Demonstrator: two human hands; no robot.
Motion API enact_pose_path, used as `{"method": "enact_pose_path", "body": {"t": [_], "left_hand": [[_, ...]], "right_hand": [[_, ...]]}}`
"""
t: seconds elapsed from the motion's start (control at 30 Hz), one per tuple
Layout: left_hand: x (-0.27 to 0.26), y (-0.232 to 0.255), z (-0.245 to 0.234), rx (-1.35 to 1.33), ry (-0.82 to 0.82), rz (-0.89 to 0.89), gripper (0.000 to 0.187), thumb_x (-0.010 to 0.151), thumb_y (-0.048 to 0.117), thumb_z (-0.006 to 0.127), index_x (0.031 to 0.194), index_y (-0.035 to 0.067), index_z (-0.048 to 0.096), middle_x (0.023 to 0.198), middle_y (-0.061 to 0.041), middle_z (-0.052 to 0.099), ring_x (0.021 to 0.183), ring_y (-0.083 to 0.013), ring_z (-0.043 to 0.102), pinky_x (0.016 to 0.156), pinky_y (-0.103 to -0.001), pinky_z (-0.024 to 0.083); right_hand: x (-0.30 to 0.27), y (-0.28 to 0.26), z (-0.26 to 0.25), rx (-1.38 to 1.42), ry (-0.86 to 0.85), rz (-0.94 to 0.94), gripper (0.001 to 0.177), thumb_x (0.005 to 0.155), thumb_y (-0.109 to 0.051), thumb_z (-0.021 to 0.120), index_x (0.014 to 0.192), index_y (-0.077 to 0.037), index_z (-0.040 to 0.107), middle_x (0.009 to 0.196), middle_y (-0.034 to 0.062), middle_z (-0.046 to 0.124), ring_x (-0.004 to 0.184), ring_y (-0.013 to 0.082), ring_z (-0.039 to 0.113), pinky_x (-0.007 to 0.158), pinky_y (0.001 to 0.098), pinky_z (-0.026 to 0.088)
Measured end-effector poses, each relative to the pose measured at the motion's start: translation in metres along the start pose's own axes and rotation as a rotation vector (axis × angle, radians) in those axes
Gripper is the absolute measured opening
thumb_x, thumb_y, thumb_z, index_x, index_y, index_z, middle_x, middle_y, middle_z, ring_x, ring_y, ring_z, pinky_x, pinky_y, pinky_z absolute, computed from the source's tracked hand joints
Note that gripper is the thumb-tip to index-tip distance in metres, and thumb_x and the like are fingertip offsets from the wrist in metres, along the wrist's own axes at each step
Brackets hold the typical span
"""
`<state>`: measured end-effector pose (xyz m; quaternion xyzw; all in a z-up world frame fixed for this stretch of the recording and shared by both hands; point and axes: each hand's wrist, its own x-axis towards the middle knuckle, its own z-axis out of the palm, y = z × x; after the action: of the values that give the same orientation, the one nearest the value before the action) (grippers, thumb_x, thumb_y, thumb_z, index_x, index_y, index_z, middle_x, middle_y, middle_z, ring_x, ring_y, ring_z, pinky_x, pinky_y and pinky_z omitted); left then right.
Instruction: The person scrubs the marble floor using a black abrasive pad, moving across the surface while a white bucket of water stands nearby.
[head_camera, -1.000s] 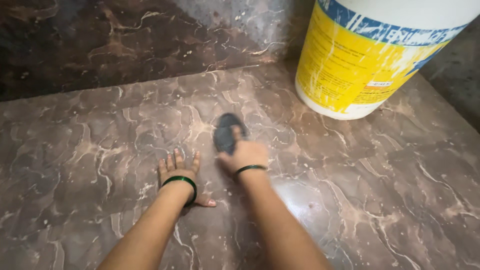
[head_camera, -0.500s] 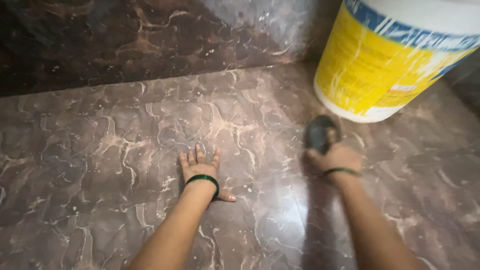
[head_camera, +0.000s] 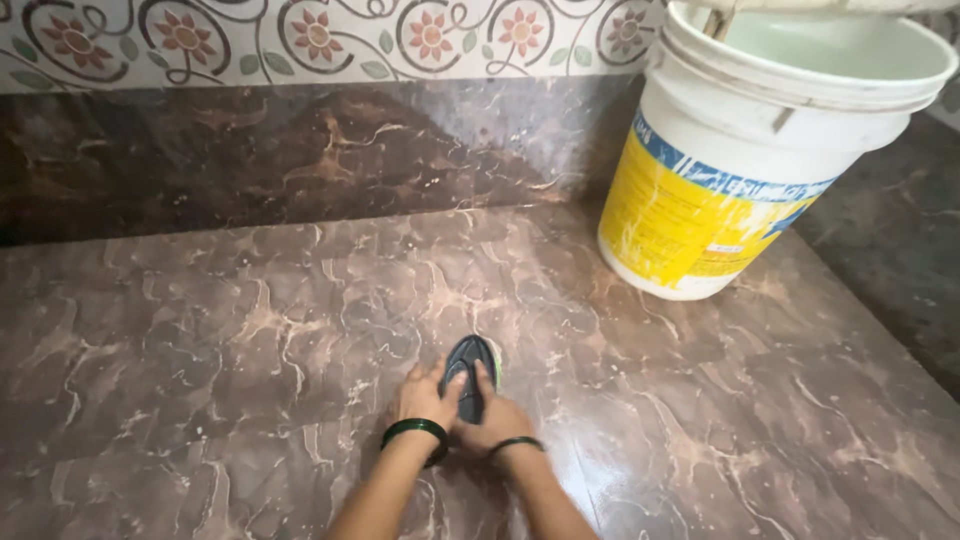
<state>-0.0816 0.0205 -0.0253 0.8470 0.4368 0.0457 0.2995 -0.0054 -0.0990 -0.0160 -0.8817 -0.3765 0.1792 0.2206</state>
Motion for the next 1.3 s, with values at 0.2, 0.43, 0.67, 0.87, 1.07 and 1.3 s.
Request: {"method": "enact_pose_path", "body": {"t": [0.2, 0.43, 0.67, 0.87, 1.07, 1.3], "left_hand": [[-0.024, 0.074, -0.008, 0.266, -0.146, 0.012, 0.096, 0.081, 0.072, 0.068, 0.158, 0.033, 0.026, 0.165, -0.016, 0.011, 0.151, -0.0376, 0.015, 0.12, -0.05, 0.023], [-0.001, 0.055, 0.031, 0.451, 0.046, 0.189, 0.087, 0.086, 0.053, 0.07, 0.159, 0.036, 0.025, 0.166, -0.018, 0.017, 0.145, -0.0387, 0.03, 0.115, -0.048, 0.033], [0.118, -0.082, -0.028, 0.547, 0.129, 0.095, 0.097, 0.079, 0.059, 0.07, 0.16, 0.033, 0.022, 0.165, -0.024, 0.012, 0.141, -0.0465, 0.028, 0.111, -0.051, 0.028], [0.106, -0.109, -0.037, 0.401, 0.264, -0.11, 0.099, 0.078, 0.06, 0.071, 0.16, 0.028, 0.026, 0.161, -0.022, 0.034, 0.142, -0.0415, 0.04, 0.115, -0.051, 0.035], [0.011, 0.057, 0.073, 0.375, 0.027, 0.508, 0.081, 0.081, 0.052, 0.074, 0.152, 0.033, 0.04, 0.164, -0.018, 0.025, 0.138, -0.0442, 0.038, 0.112, -0.049, 0.04], [-0.062, 0.107, 0.12, 0.281, -0.048, 0.738, 0.086, 0.074, 0.044, 0.08, 0.151, 0.037, 0.043, 0.158, -0.02, 0.033, 0.128, -0.042, 0.046, 0.103, -0.052, 0.043]], "right_hand": [[-0.026, 0.094, -0.059, -0.05, 0.202, 0.246, 0.069, 0.091, -0.05, 0.063, 0.155, -0.029, 0.044, 0.1, 0.0119, 0.08, 0.093, 0.0304, 0.074, 0.085, 0.0434, 0.056], [-0.013, 0.149, -0.072, -0.347, 0.405, 0.132, 0.054, 0.084, -0.04, 0.066, 0.136, -0.024, 0.06, 0.126, 0.0111, 0.065, 0.105, 0.0362, 0.066, 0.084, 0.0488, 0.055], [-0.049, 0.181, -0.078, -0.37, 0.442, 0.269, 0.061, 0.082, -0.044, 0.068, 0.139, -0.024, 0.059, 0.132, 0.0087, 0.062, 0.124, 0.0329, 0.058, 0.1, 0.0459, 0.051], [-0.112, 0.214, -0.101, -0.544, 0.089, 0.473, 0.088, 0.086, -0.077, 0.049, 0.158, -0.031, 0.024, 0.164, 0.0132, 0.02, 0.148, 0.0329, 0.023, 0.119, 0.0509, 0.023], [-0.133, 0.208, -0.088, -0.569, -0.128, 0.55, 0.112, 0.08, -0.091, 0.041, 0.164, -0.027, 0.004, 0.171, 0.0139, -0.007, 0.157, 0.0348, -0.006, 0.124, 0.0518, 0.007], [-0.131, 0.219, -0.082, -0.463, -0.139, 0.565, 0.114, 0.079, -0.093, 0.04, 0.164, -0.029, 0.0, 0.171, 0.0128, -0.011, 0.157, 0.035, -0.012, 0.124, 0.0527, 0.002]]}}
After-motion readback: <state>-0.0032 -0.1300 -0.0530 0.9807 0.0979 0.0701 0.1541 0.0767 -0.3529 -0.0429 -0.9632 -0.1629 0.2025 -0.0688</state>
